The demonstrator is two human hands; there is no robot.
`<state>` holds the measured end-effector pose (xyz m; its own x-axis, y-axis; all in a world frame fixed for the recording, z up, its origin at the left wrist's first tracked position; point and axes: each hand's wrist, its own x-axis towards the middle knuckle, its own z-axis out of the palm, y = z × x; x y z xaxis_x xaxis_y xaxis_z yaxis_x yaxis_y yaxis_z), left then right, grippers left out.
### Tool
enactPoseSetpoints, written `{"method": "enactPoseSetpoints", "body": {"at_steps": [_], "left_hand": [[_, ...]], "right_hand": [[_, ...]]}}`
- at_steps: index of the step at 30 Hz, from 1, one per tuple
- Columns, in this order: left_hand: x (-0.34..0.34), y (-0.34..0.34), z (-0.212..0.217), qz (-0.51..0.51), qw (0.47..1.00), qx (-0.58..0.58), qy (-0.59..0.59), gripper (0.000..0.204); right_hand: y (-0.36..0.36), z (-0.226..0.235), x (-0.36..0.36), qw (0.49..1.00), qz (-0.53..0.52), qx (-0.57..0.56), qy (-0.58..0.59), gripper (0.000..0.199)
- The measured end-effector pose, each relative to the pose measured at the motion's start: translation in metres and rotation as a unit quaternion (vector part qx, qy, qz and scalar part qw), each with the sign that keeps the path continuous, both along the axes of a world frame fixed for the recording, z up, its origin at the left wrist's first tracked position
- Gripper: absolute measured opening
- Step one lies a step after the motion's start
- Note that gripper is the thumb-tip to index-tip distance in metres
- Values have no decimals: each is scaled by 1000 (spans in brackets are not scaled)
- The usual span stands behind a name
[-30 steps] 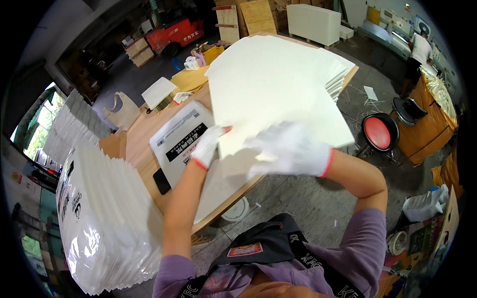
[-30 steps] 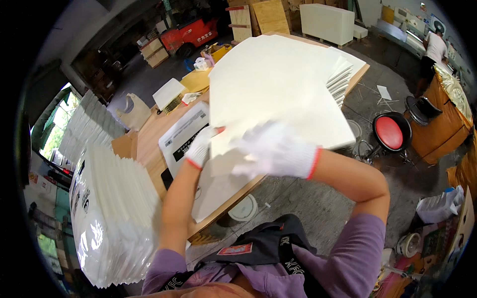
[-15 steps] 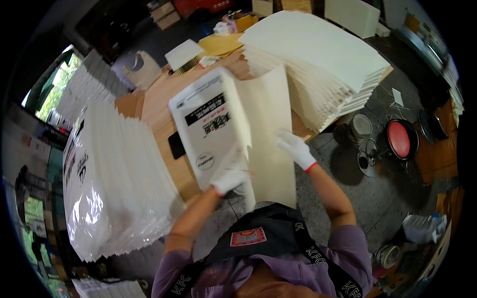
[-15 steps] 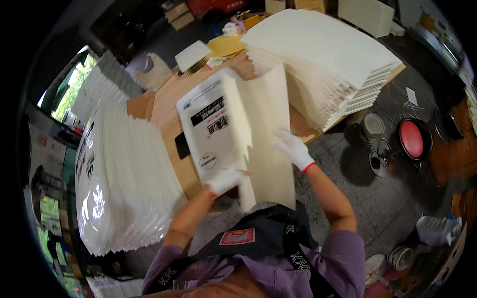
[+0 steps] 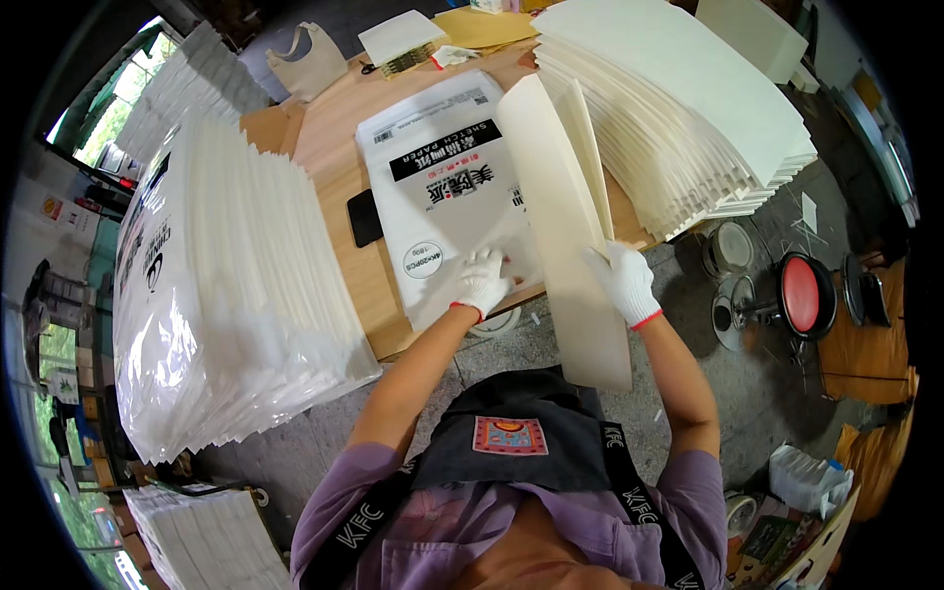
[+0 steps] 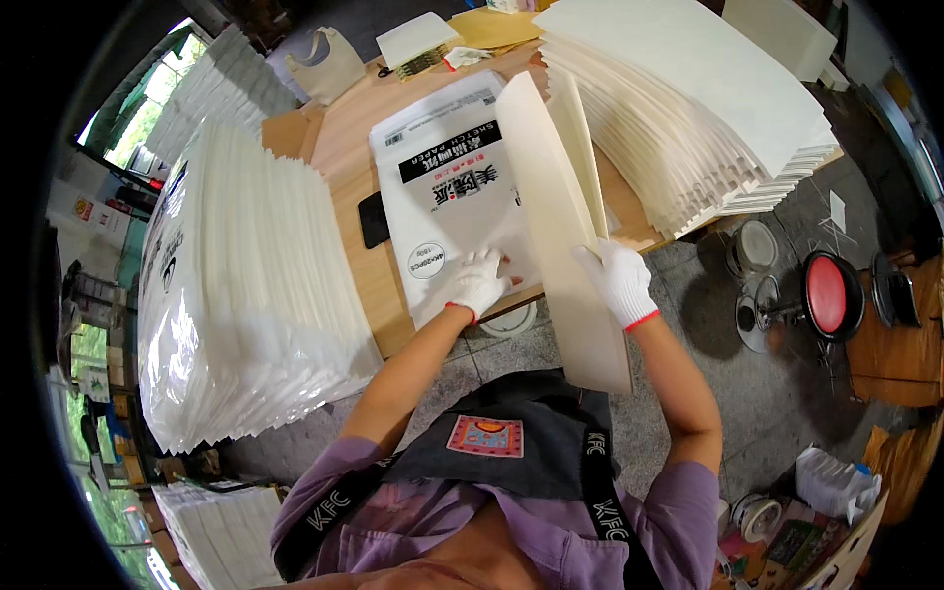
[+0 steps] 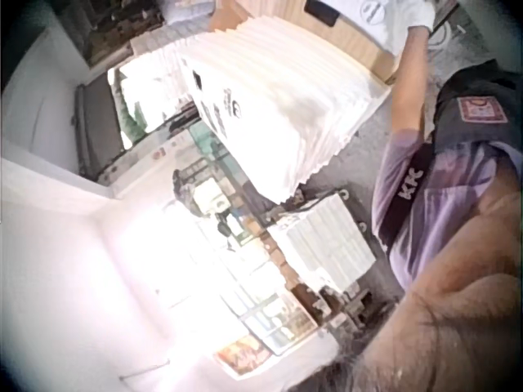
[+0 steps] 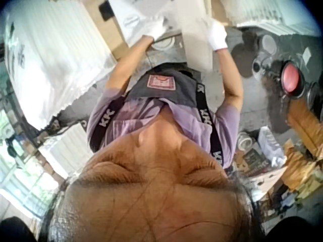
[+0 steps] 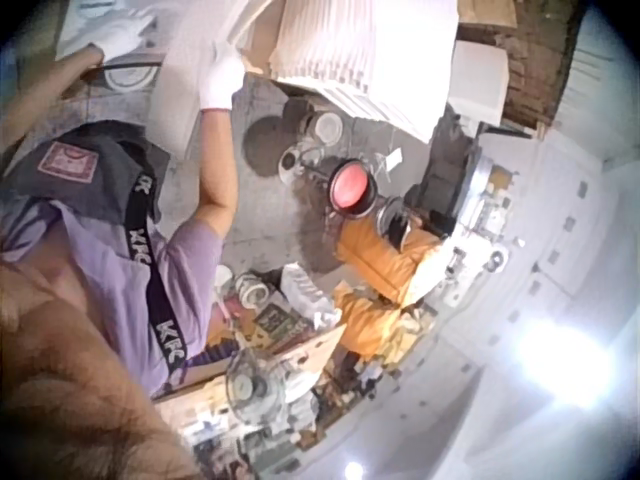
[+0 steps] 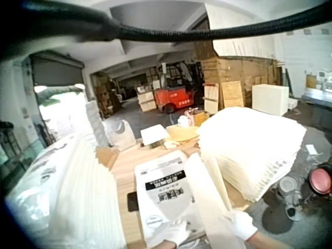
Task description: The person picks up large white paper sheets one at a time and slides them into a large plastic bag, then moves the filled bag to a stack.
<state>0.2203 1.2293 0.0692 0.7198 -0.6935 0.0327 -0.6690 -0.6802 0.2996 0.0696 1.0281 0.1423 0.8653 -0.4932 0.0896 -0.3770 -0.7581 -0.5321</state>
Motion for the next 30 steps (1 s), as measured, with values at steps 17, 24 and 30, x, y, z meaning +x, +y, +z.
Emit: {"method": "enactPoseSetpoints", "body": {"at_steps": [17, 24, 30], "left_hand": [[177, -14, 104, -3, 785, -441, 435, 39], [26, -42, 155, -187, 906, -280, 258, 28], [-73, -58, 140, -324, 893, -279, 142, 22]], "right_hand": [[20, 38, -93, 957, 191, -205, 77, 17], [18, 64, -58, 924, 252, -275, 79, 8], [40, 37, 33, 970, 96, -87, 206, 29]]}}
